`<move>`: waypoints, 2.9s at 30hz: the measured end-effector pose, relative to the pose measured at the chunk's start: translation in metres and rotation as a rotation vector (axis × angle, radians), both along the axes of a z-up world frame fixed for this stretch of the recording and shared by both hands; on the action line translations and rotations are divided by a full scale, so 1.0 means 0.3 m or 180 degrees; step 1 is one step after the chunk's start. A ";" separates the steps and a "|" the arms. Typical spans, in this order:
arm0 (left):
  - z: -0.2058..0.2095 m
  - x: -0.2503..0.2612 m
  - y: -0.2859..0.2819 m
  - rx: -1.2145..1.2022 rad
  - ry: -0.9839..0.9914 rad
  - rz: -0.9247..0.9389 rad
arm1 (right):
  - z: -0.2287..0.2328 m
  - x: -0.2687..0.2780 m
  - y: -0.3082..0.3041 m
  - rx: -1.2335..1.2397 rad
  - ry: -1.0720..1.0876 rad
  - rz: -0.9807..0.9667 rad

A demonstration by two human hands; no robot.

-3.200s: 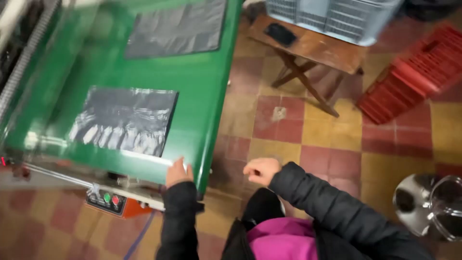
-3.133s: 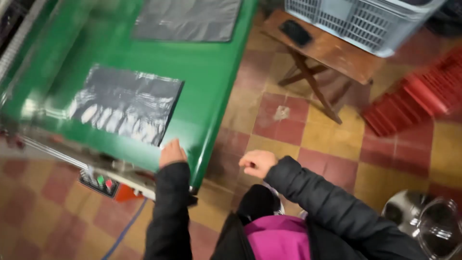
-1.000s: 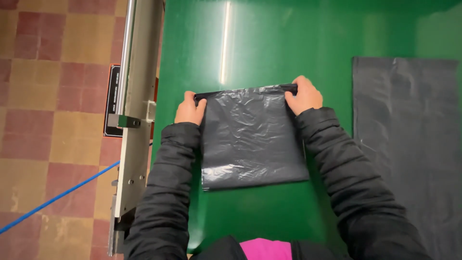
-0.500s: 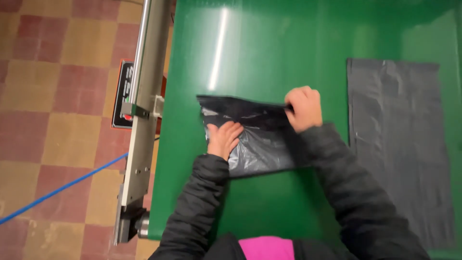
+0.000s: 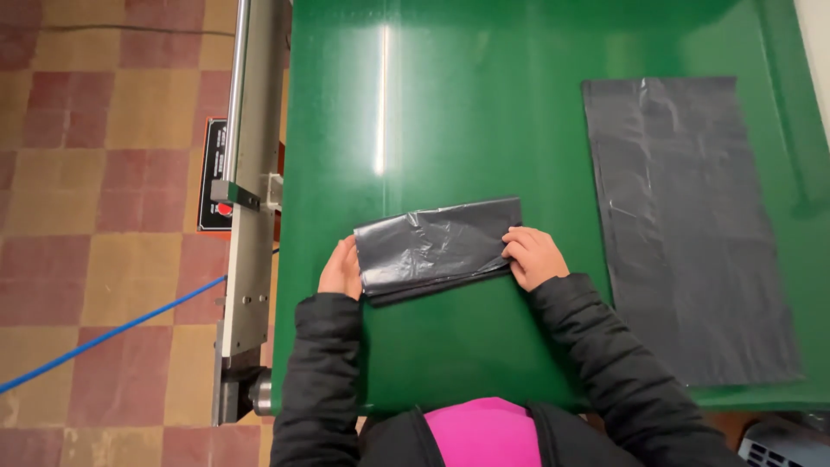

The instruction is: Folding black plastic bags as they come off a production line and placing them into a plastic crate.

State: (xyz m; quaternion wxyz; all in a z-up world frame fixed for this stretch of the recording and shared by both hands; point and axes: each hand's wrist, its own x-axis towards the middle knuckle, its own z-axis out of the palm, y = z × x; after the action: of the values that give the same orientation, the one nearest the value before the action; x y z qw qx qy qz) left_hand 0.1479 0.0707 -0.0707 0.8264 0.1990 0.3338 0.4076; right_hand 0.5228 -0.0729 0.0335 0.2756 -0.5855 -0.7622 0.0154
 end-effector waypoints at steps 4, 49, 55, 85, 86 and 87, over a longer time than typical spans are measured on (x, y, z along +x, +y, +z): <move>0.203 0.085 -0.011 0.1136 0.2651 0.0282 | 0.059 0.024 0.022 -0.0250 -0.0081 0.0070; -0.008 0.376 -0.055 0.3826 0.3566 -0.1969 | -0.602 -0.205 -0.166 -0.1495 0.7190 -0.1788; 0.094 0.456 -0.116 0.4191 0.4698 -0.1215 | -0.334 -0.189 -0.183 -0.2133 0.6634 -0.2245; 0.212 1.352 -0.772 0.3057 0.2070 -0.2247 | 0.119 0.786 -1.132 -0.0752 -0.0016 -0.2504; 0.207 1.356 -0.770 0.3021 0.1899 -0.2105 | 0.082 0.829 -1.158 -0.0491 -0.0096 -0.2504; 0.205 1.366 -0.757 0.3004 0.1727 -0.1962 | 0.044 0.876 -1.176 -0.0210 -0.0173 -0.2507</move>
State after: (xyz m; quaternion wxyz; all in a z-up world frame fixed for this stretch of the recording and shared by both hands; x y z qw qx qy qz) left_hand 0.5578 -0.1563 -0.0091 0.6148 0.7261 0.2431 0.1889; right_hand 0.7855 -0.4256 0.0466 0.2211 -0.8419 -0.4854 -0.0825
